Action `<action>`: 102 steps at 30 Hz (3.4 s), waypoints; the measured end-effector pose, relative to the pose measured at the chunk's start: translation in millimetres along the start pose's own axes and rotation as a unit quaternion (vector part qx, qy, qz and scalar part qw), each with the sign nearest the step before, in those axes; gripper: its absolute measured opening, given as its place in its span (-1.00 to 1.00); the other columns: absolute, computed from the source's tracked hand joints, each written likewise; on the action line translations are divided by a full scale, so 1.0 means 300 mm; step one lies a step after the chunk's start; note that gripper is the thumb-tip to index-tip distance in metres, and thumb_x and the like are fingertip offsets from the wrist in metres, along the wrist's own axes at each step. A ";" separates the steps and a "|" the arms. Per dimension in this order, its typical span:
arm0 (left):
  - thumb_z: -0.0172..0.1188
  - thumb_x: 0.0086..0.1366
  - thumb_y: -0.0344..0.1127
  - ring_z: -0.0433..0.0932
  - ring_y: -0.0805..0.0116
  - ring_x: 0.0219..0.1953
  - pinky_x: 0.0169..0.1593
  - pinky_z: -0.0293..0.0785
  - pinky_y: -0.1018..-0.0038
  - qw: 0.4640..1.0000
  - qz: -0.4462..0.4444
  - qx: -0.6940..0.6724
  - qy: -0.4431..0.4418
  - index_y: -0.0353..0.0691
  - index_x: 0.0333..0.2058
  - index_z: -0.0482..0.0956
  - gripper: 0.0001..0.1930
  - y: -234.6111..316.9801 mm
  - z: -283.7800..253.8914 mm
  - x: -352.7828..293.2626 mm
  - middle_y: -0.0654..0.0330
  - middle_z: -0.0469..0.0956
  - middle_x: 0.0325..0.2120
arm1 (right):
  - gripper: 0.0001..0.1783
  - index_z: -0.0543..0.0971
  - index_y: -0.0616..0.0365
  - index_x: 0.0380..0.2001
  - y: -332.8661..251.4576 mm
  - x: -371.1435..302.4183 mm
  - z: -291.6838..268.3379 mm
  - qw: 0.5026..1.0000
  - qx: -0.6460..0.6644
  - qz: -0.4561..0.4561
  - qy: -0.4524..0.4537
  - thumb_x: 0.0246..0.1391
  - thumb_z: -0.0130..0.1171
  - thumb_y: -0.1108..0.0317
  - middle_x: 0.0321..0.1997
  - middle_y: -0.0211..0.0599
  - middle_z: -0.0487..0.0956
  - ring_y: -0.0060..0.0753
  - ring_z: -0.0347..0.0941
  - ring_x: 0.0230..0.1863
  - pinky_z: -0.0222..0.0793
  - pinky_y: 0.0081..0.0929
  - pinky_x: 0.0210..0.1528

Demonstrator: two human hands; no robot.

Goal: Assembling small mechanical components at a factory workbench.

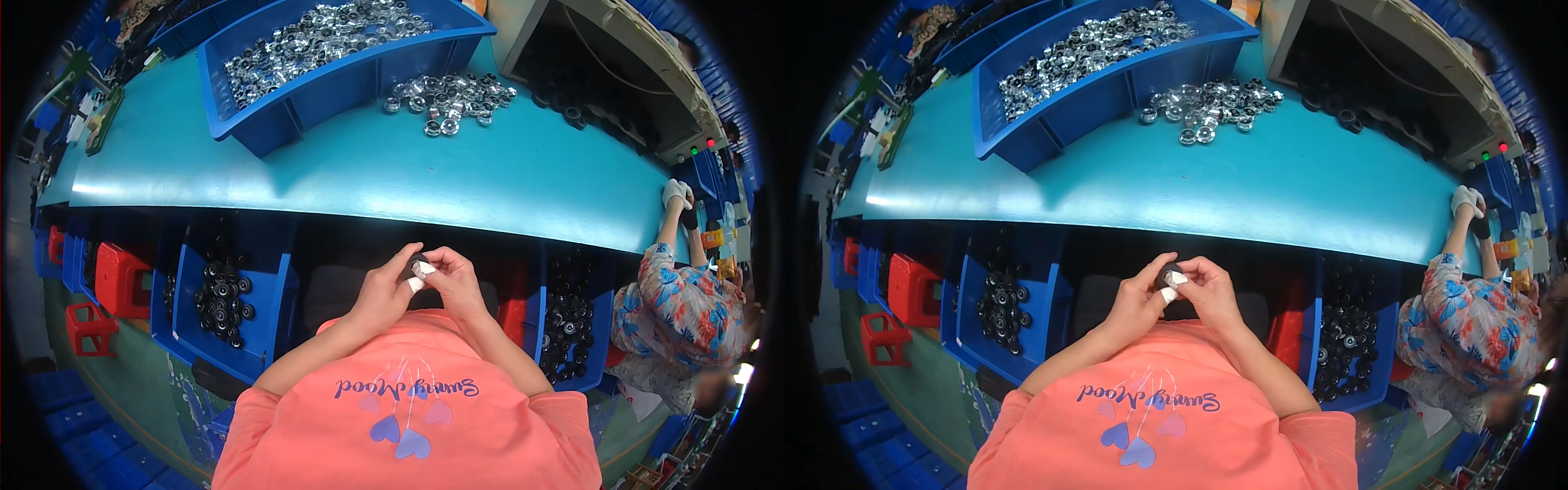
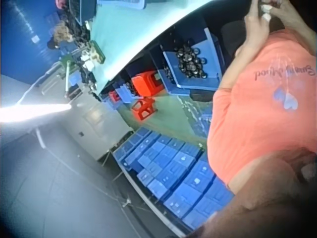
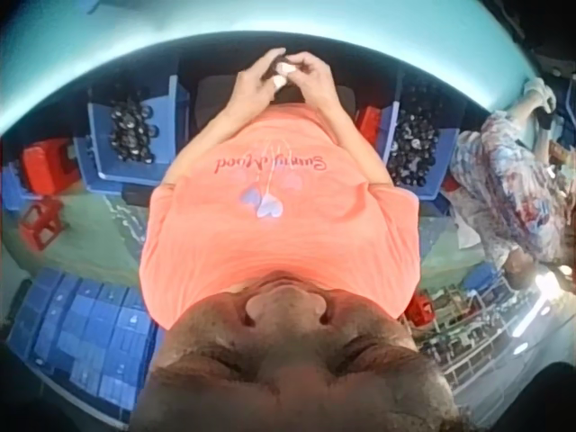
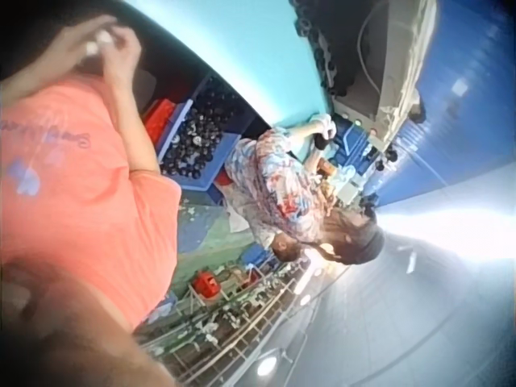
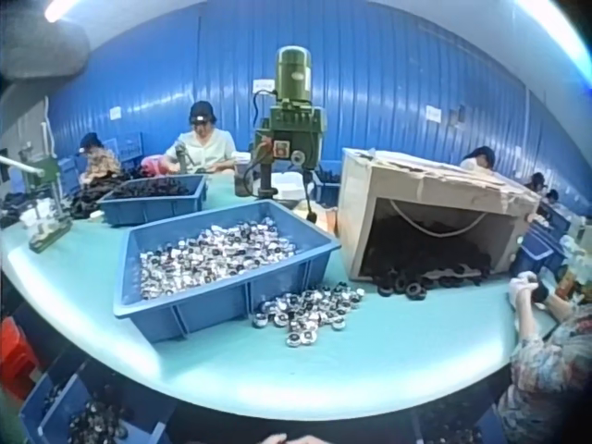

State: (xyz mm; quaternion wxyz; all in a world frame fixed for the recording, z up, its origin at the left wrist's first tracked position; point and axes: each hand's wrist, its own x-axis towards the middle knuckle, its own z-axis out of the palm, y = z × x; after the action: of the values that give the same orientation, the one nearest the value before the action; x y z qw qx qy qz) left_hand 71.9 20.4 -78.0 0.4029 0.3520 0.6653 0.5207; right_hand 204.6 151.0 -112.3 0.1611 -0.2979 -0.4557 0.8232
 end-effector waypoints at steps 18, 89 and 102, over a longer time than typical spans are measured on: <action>0.21 0.47 -0.44 0.58 0.54 -0.28 -0.38 0.62 0.56 0.966 -0.077 -0.243 -0.030 -0.19 0.27 0.52 -0.58 -0.029 -0.015 0.033 0.21 0.60 -0.20 | -0.84 0.67 0.25 -0.10 -0.052 -0.031 0.020 0.999 -0.037 -0.007 0.038 0.40 0.21 0.40 -0.22 -0.37 0.69 -0.62 0.60 -0.27 0.61 -0.57 -0.21; -0.35 0.60 0.32 0.32 0.39 -0.53 -0.46 0.40 0.43 0.774 -0.011 -0.604 -0.189 -0.19 0.21 0.43 -0.30 0.102 -0.093 0.004 0.22 0.32 -0.52 | -0.73 0.71 -0.07 -0.18 -0.544 0.447 0.126 0.513 -0.719 -0.464 0.069 -0.01 0.38 0.40 -0.17 -0.46 0.57 -0.25 0.47 -0.05 0.37 -0.25 -0.02; -0.25 0.63 0.22 0.30 0.39 -0.47 -0.42 0.42 0.39 0.764 -0.032 -0.623 -0.164 -0.14 0.33 0.41 -0.37 0.091 -0.071 0.040 0.21 0.31 -0.48 | -0.72 0.67 0.11 -0.10 -0.472 0.270 0.086 0.570 -0.677 -0.464 0.035 0.06 0.35 0.46 -0.17 -0.21 0.51 -0.15 0.48 -0.15 0.46 -0.26 -0.10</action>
State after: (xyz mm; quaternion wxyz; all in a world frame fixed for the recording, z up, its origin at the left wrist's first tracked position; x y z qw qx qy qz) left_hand 48.7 28.1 -50.6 0.6532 0.0817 0.1289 0.7416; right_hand 124.9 253.2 -9.7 0.2884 -0.0963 -0.9497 0.0754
